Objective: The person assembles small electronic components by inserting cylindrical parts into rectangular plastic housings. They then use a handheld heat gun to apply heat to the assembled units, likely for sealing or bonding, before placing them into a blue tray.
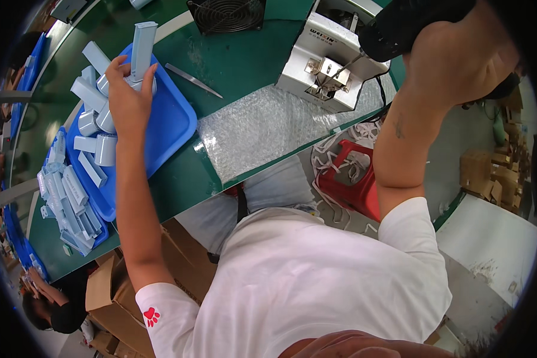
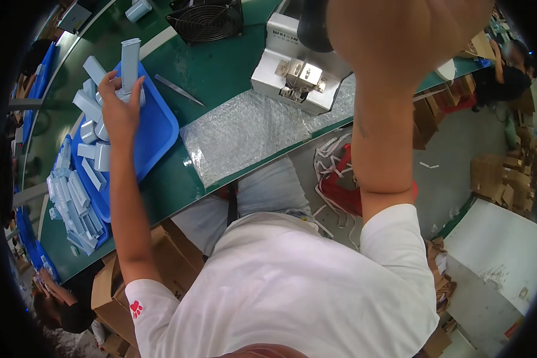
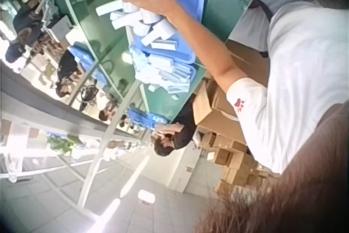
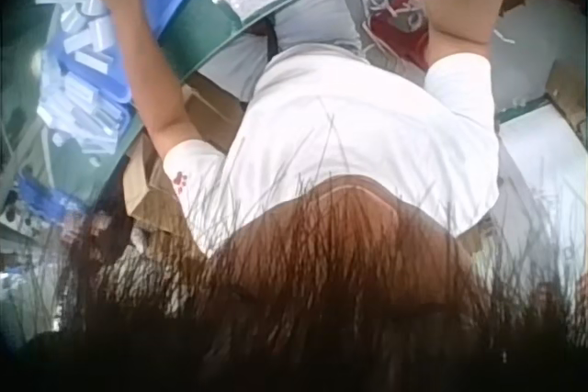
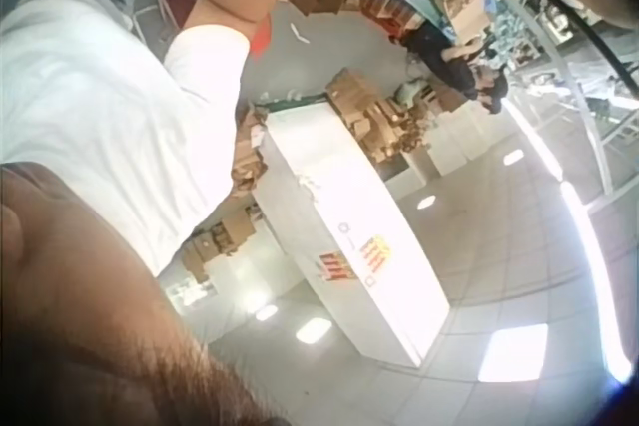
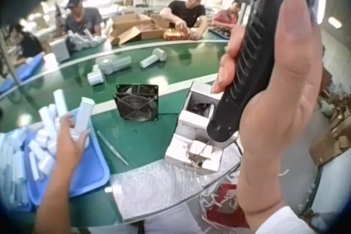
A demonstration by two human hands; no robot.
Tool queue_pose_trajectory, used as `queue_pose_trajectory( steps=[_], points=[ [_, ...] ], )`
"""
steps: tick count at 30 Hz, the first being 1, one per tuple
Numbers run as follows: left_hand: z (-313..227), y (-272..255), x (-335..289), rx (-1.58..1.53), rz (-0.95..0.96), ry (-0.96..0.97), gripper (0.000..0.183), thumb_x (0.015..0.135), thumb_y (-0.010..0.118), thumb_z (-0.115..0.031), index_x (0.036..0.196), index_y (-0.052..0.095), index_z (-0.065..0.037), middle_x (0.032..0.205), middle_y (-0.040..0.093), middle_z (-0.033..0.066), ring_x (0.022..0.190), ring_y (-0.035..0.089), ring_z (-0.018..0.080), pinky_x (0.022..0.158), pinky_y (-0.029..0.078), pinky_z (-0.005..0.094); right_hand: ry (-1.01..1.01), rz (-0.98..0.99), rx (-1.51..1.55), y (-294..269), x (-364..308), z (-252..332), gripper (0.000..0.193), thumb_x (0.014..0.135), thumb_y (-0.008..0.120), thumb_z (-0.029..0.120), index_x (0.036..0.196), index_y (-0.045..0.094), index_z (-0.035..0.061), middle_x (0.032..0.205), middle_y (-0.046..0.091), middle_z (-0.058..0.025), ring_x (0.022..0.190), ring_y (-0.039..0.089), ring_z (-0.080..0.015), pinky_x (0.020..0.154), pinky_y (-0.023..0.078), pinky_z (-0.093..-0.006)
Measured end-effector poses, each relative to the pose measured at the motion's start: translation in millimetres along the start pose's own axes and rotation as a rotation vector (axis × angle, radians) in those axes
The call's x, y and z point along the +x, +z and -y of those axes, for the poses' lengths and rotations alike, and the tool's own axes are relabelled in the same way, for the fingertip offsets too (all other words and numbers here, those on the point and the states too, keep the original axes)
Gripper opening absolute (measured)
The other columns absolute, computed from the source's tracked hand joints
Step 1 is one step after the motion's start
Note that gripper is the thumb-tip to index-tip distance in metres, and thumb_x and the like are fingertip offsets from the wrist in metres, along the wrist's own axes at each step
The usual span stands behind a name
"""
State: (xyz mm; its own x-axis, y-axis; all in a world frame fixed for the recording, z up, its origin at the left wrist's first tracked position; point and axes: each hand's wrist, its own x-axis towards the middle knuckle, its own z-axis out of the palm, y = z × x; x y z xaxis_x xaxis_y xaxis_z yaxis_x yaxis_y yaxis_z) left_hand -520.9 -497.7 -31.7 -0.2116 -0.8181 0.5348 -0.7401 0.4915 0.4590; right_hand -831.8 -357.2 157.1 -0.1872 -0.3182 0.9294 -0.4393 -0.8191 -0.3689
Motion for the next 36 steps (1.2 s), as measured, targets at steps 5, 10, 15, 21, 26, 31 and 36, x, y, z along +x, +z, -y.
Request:
queue_pose_trajectory(
  steps=[5,10,15,21,26,31,36],
  points=[
    [11,-5,-4,0.039,0.075,0.037,0.048,0.09,0.08,-0.038,0.116,0.064,-0.001,0.105,0.071,0.0192,0.098,0.068,0.0344,0.087,0.052,0.0425,-0.055,-0.146,-0.122,9,-13,-6,0.058,0.103,0.049,0.058,0.096,0.06,0.0019,0.075,0.061,-0.0089,0.052,0.057,-0.0133,0.05,0.053,-0.0284],
    [-21,-26,-16,-0.1,0.044,0.059,0.037,0.089,0.08,-0.034,0.103,0.068,-0.002,0.096,0.068,0.0167,0.088,0.067,0.0339,0.078,0.052,0.0422,0.339,-0.22,0.041,15,-24,14,0.064,0.1,0.051,0.064,0.088,0.061,0.0019,0.073,0.06,-0.0076,0.052,0.058,-0.014,0.05,0.053,-0.0292],
    [-106,-20,-74,-0.361,0.105,0.12,0.044,0.075,0.09,-0.026,0.102,0.066,-0.001,0.098,0.064,0.0156,0.091,0.062,0.035,0.078,0.05,0.0429,0.448,-0.131,0.475,-15,-22,22,0.063,0.099,0.052,0.064,0.091,0.06,0.0019,0.074,0.059,-0.008,0.055,0.057,-0.0144,0.052,0.052,-0.0293],
    [-127,24,-124,-0.556,-0.02,0.074,0.04,0.07,0.092,-0.011,0.1,0.067,-0.003,0.105,0.067,0.0123,0.093,0.066,0.0293,0.081,0.052,0.0378,0.452,-0.09,0.425,5,-29,15,0.062,0.097,0.054,0.063,0.095,0.059,0.002,0.076,0.058,-0.0084,0.059,0.056,-0.0149,0.056,0.05,-0.0295],
    [-122,28,-127,-0.698,-0.013,-0.002,0.039,0.071,0.092,-0.011,0.1,0.067,-0.003,0.107,0.068,0.013,0.096,0.066,0.027,0.081,0.052,0.0348,0.452,-0.061,0.354,19,-37,5,0.061,0.096,0.055,0.063,0.098,0.058,0.0021,0.078,0.057,-0.0088,0.062,0.055,-0.0153,0.058,0.049,-0.0296],
    [-121,29,-129,-0.724,-0.003,-0.02,0.039,0.071,0.092,-0.01,0.101,0.067,-0.003,0.107,0.068,0.0131,0.096,0.066,0.0266,0.081,0.052,0.0346,0.454,-0.058,0.338,28,-42,-1,0.061,0.095,0.056,0.062,0.101,0.057,0.0022,0.08,0.056,-0.0091,0.065,0.055,-0.0157,0.061,0.048,-0.0297],
    [-119,28,-128,-0.746,-0.003,-0.022,0.04,0.071,0.092,-0.009,0.102,0.067,-0.003,0.107,0.068,0.013,0.096,0.066,0.0264,0.081,0.052,0.0345,0.465,-0.044,0.334,31,-44,-2,0.061,0.094,0.057,0.062,0.104,0.056,0.0022,0.082,0.054,-0.0095,0.068,0.054,-0.016,0.064,0.047,-0.0298]
  ],
)
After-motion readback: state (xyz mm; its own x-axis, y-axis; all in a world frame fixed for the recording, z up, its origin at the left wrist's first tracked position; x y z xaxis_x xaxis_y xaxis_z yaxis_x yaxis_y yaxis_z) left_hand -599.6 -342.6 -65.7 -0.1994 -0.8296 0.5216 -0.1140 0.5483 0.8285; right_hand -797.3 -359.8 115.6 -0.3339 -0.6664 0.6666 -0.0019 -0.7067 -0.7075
